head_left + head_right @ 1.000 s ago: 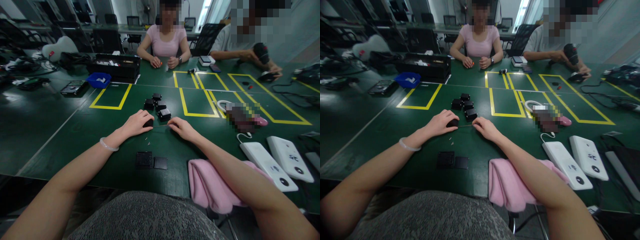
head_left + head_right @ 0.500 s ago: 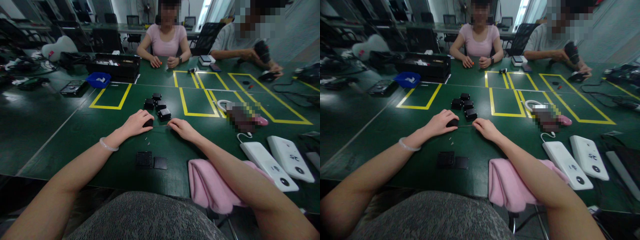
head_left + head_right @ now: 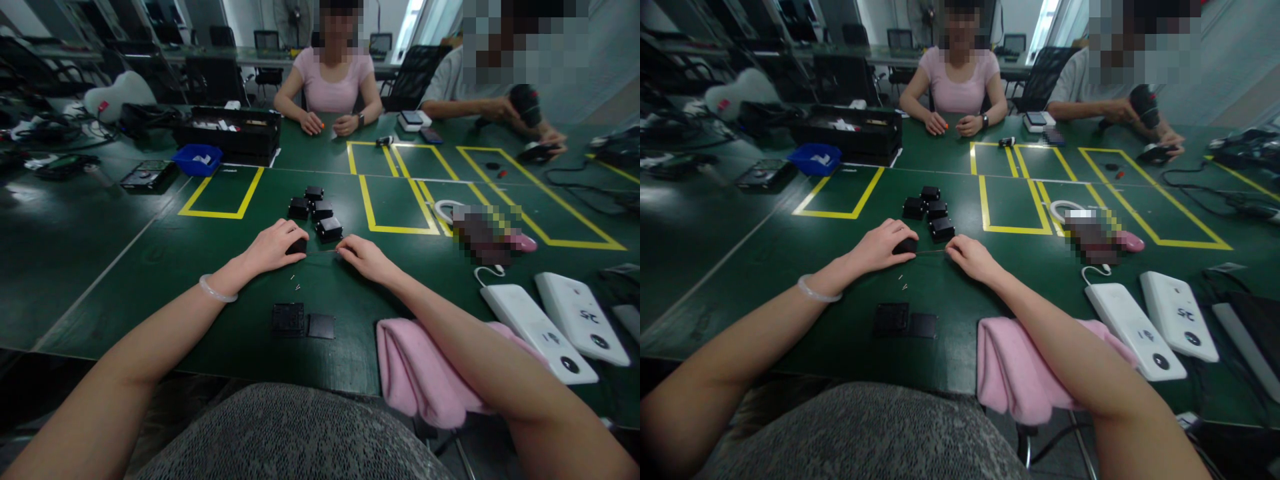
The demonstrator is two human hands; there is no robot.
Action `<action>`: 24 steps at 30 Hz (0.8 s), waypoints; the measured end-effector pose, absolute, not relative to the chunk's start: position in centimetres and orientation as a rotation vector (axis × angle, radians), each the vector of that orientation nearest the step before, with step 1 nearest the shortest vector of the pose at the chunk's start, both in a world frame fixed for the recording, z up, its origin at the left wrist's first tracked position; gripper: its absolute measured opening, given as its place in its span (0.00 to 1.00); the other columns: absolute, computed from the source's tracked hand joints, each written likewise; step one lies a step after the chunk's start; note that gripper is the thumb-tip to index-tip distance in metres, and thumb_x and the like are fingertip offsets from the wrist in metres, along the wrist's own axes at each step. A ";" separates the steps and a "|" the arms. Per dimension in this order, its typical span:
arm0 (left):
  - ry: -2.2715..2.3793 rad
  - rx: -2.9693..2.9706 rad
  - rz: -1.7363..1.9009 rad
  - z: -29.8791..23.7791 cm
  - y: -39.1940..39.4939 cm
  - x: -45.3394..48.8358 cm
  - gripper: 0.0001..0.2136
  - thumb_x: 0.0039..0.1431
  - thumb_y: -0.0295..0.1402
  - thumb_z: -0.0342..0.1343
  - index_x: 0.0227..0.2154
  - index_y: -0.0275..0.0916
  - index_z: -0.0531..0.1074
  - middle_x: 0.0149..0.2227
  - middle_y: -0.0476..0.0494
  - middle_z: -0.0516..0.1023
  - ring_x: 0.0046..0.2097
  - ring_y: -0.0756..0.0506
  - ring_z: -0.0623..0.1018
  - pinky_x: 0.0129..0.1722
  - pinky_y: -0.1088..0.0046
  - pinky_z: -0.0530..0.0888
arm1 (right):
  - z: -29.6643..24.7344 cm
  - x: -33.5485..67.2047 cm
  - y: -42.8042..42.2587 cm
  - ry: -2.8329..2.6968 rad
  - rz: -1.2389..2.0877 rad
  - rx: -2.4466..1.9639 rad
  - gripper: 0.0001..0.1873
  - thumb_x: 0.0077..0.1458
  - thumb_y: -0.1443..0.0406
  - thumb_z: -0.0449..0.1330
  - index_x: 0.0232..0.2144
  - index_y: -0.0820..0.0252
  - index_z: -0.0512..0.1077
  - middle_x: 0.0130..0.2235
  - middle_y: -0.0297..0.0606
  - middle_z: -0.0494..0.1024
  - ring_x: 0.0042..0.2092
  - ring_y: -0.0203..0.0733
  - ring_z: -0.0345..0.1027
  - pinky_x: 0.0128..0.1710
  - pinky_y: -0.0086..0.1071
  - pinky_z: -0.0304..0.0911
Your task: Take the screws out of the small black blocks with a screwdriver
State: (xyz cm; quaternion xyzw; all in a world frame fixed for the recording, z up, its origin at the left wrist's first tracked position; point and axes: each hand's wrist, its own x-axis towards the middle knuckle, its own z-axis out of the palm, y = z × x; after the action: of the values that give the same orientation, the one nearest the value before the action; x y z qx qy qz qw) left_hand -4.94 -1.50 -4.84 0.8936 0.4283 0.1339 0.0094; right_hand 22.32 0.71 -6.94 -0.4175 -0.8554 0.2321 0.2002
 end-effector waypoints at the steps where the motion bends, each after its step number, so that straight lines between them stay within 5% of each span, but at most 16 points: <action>1: 1.337 2.790 0.416 -4.8 -1.5 -4.9 0.14 0.65 0.37 0.59 0.51 0.39 0.71 0.49 0.38 0.75 0.51 0.39 0.72 0.44 0.64 0.73 | -7.0 22.4 0.8 -2.398 0.645 -1.163 0.10 0.64 0.64 0.53 0.36 0.60 0.74 0.39 0.43 0.76 0.41 0.44 0.70 0.45 0.36 0.64; 14: 1.339 2.806 0.437 -5.0 -1.5 -4.9 0.14 0.64 0.36 0.61 0.50 0.38 0.71 0.49 0.38 0.75 0.51 0.39 0.73 0.45 0.63 0.74 | -6.4 22.4 0.4 -2.422 0.692 -1.177 0.08 0.62 0.64 0.54 0.40 0.59 0.72 0.32 0.36 0.75 0.32 0.39 0.64 0.35 0.32 0.56; 24: 1.346 2.807 0.410 -4.8 -1.6 -4.9 0.15 0.64 0.36 0.61 0.51 0.38 0.71 0.49 0.38 0.75 0.51 0.38 0.73 0.45 0.63 0.74 | -6.8 22.6 0.8 -2.420 0.652 -1.127 0.06 0.60 0.64 0.56 0.37 0.59 0.72 0.36 0.40 0.76 0.35 0.41 0.66 0.37 0.32 0.57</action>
State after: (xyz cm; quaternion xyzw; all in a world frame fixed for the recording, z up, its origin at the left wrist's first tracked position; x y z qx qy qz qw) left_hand -4.87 -1.56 -4.82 0.8940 0.4287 0.1304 0.0007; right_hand 22.61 0.76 -6.80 -0.4021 -0.8637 0.2328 0.1954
